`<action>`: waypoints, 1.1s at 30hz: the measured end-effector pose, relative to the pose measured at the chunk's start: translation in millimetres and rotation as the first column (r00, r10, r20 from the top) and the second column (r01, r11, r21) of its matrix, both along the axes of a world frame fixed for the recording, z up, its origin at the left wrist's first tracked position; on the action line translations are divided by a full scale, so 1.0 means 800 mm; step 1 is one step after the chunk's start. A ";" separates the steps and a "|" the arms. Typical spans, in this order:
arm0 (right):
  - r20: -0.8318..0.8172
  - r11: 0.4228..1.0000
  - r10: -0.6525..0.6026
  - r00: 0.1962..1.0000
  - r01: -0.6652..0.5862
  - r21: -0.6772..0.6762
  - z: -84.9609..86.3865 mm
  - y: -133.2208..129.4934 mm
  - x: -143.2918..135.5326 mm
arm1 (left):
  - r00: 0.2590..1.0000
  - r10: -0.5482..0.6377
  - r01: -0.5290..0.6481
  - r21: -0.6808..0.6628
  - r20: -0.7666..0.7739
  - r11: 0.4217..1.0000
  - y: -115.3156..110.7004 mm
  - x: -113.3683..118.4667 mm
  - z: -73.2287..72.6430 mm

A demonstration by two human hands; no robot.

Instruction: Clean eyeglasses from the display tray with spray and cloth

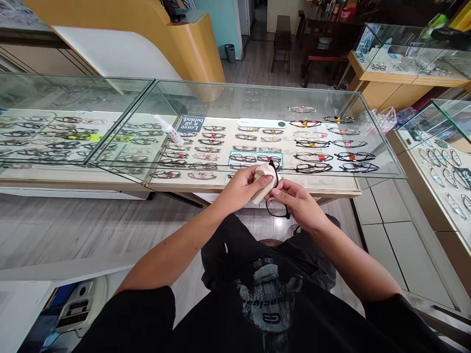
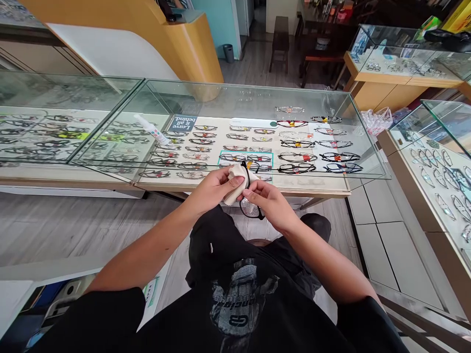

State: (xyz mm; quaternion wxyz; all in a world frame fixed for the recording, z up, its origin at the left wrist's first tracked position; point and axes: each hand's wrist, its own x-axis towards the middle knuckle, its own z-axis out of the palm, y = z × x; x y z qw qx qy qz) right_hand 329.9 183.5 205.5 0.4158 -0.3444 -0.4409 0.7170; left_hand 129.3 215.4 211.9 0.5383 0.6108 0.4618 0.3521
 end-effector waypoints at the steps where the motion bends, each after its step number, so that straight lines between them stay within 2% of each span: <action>1: -0.002 1.000 0.000 1.000 0.000 -0.011 -0.001 0.001 -0.001 | 0.998 -0.011 0.015 -0.059 0.067 0.998 0.001 0.000 -0.003; 5: -0.039 0.993 0.018 0.999 -0.022 -0.116 -0.005 0.007 -0.004 | 0.951 -0.015 0.095 -0.248 0.308 0.964 0.008 0.000 -0.010; 8: -0.059 0.988 0.056 0.997 -0.064 -0.138 -0.005 0.014 -0.005 | 0.918 -0.059 0.186 -0.296 0.393 0.937 0.012 0.000 -0.010; 11: -0.040 0.991 0.082 0.996 -0.086 -0.098 -0.006 0.020 -0.007 | 0.906 -0.061 0.189 -0.274 0.418 0.943 0.014 0.003 -0.010; 15: -0.026 0.994 0.074 0.997 -0.076 -0.075 -0.008 0.021 -0.011 | 0.917 0.020 0.086 -0.247 0.399 0.965 0.011 0.014 -0.012; 19: -0.047 0.991 0.078 0.996 -0.083 -0.108 -0.012 0.017 -0.012 | 0.926 0.085 -0.003 -0.217 0.368 0.976 0.012 0.018 -0.021; 21: -0.061 0.986 0.091 0.994 -0.099 -0.137 -0.013 0.017 -0.008 | 0.925 0.078 0.011 -0.231 0.372 0.973 0.017 0.013 -0.027; 24: -0.026 0.982 0.103 0.994 -0.106 -0.157 -0.011 0.022 0.003 | 0.919 0.017 0.098 -0.270 0.395 0.958 0.024 -0.001 -0.036; 28: 0.040 0.989 0.115 0.993 -0.111 -0.100 -0.007 0.029 0.014 | 0.893 -0.064 0.168 -0.196 0.446 0.966 0.023 -0.006 -0.040; 30: 0.050 0.992 0.117 0.992 -0.114 -0.060 -0.009 0.030 0.014 | 0.879 -0.063 0.163 -0.174 0.472 0.971 0.020 0.002 -0.041; 33: 0.047 0.998 0.069 0.997 -0.068 -0.007 -0.017 0.030 0.011 | 0.889 0.006 0.060 -0.130 0.458 0.990 0.018 0.020 -0.044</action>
